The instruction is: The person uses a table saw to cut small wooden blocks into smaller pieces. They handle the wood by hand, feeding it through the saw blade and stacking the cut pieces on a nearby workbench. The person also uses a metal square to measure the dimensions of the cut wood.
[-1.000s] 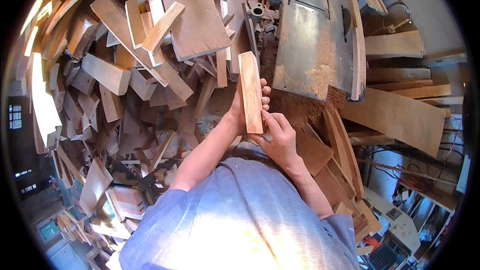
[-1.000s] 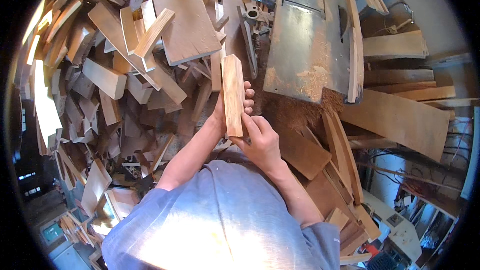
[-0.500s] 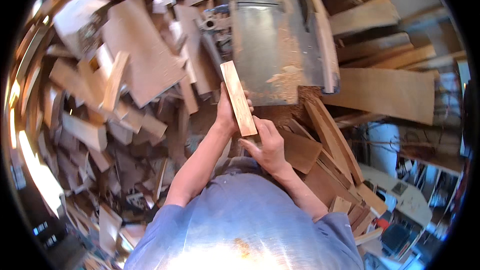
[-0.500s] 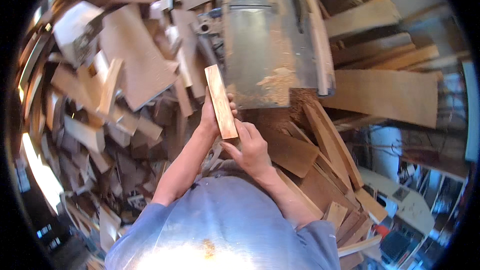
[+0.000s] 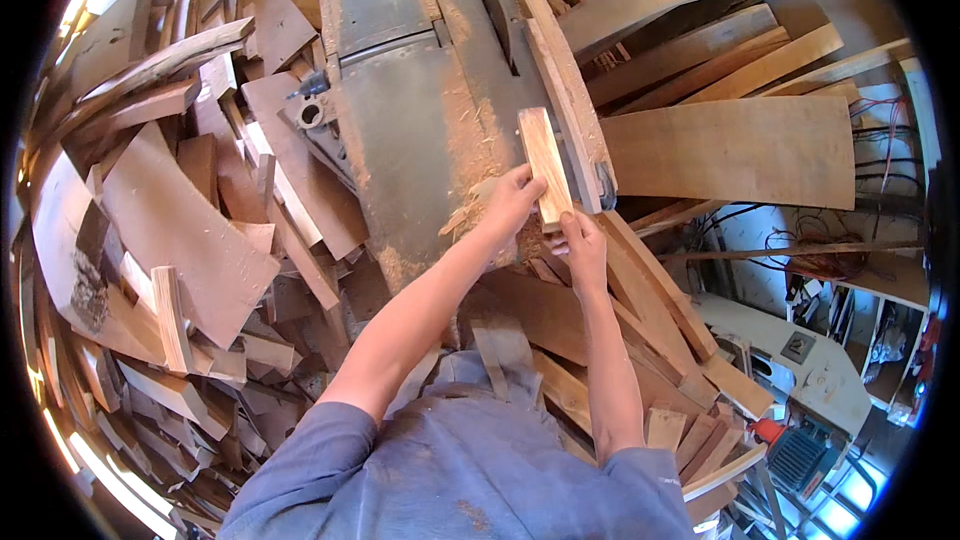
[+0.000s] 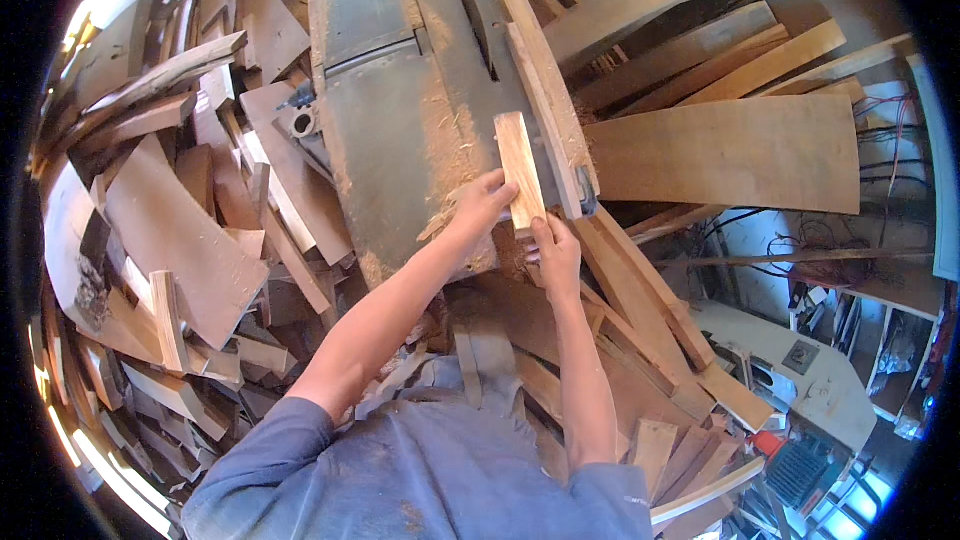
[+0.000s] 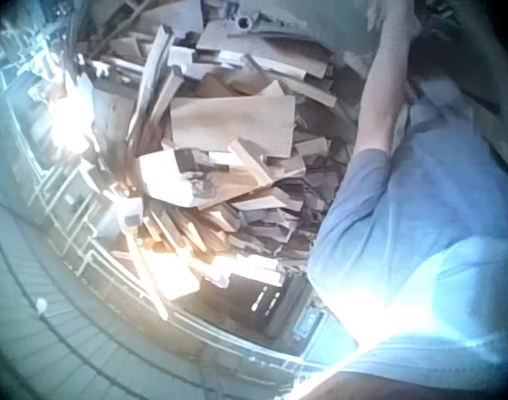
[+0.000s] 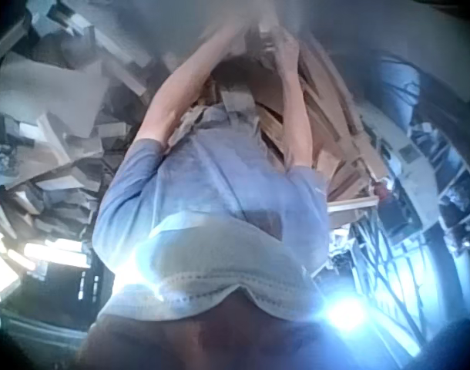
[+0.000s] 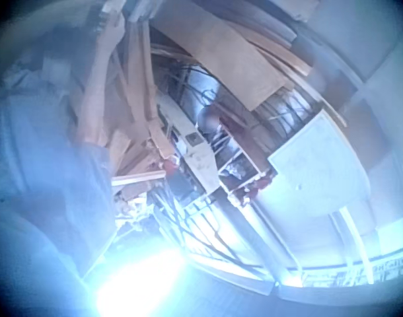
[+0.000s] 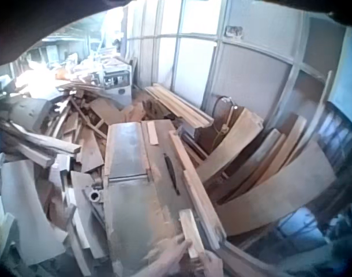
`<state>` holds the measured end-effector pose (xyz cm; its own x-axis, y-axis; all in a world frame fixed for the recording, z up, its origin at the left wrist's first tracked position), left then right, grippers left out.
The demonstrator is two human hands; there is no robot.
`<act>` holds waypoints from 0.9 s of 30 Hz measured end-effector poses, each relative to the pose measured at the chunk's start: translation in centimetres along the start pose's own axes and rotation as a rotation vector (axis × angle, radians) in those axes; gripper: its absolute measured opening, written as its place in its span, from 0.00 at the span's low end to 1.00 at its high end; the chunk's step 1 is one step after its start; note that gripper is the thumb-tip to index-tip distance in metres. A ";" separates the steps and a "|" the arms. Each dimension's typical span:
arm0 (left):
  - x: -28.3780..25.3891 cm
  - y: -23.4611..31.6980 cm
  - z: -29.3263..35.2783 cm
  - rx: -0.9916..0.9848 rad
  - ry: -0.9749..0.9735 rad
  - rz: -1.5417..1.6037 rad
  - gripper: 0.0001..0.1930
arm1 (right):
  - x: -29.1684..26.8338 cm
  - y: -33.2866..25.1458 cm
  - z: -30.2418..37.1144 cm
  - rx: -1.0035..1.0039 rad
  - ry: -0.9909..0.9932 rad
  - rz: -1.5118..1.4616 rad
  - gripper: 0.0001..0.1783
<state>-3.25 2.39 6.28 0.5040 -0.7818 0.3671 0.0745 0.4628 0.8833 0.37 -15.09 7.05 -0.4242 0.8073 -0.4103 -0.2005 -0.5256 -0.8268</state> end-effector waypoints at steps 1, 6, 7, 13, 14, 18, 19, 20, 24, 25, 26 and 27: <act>0.4 -0.6 -2.0 0.047 0.044 -0.057 0.14 | -0.3 0.1 -1.7 -0.153 0.109 0.237 0.24; 0.9 -2.9 -6.7 0.434 0.301 -1.021 0.19 | -1.6 -5.8 -4.8 -0.639 0.249 0.719 0.24; 1.3 -2.4 -6.7 0.481 0.372 -1.168 0.20 | -1.8 -6.0 -5.3 -0.640 0.211 0.807 0.26; 0.8 -3.4 -6.0 0.242 0.256 -0.605 0.20 | -1.8 -5.5 -8.1 -0.779 0.069 1.080 0.31; 0.9 -3.7 -6.2 0.213 0.237 -0.568 0.20 | -1.6 -5.5 -8.6 -0.798 0.073 1.090 0.29; 1.6 -4.1 -6.6 0.267 0.201 -0.536 0.21 | -1.3 -6.4 -10.6 -0.821 0.049 1.089 0.25; 1.7 -4.2 -6.5 0.319 0.198 -0.555 0.21 | -1.2 -6.4 -10.8 -0.834 0.040 1.074 0.28; 1.7 -4.6 -6.4 0.318 0.206 -0.568 0.21 | -1.2 -6.3 -11.0 -0.846 0.031 1.059 0.31; 1.7 -5.0 -6.8 0.315 0.214 -0.605 0.20 | -1.3 -7.1 -11.3 -0.861 -0.022 1.056 0.36; 1.7 -5.1 -6.7 0.310 0.208 -0.613 0.20 | -1.2 -7.4 -11.3 -0.861 -0.032 1.066 0.32; 1.7 -5.1 -6.7 0.323 0.214 -0.628 0.20 | -1.2 -7.7 -11.4 -0.860 -0.043 1.076 0.29; 1.7 -5.1 -6.6 0.336 0.220 -0.643 0.21 | -1.2 -7.8 -11.4 -0.860 -0.055 1.086 0.25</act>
<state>2.96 1.47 0.52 0.6126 -0.7370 -0.2858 0.1631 -0.2359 0.9580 12.53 -8.87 9.61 -0.0532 0.0822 -0.9952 0.8418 -0.5324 -0.0890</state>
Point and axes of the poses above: each hand's wrist, its own z-axis away from the middle knuckle, its own x-axis out of the palm, y = z × x, the point moved 3 cm from there along -z, towards the middle knuckle, and after that the axes turned 9 degrees about x, right-handed, at the moved point
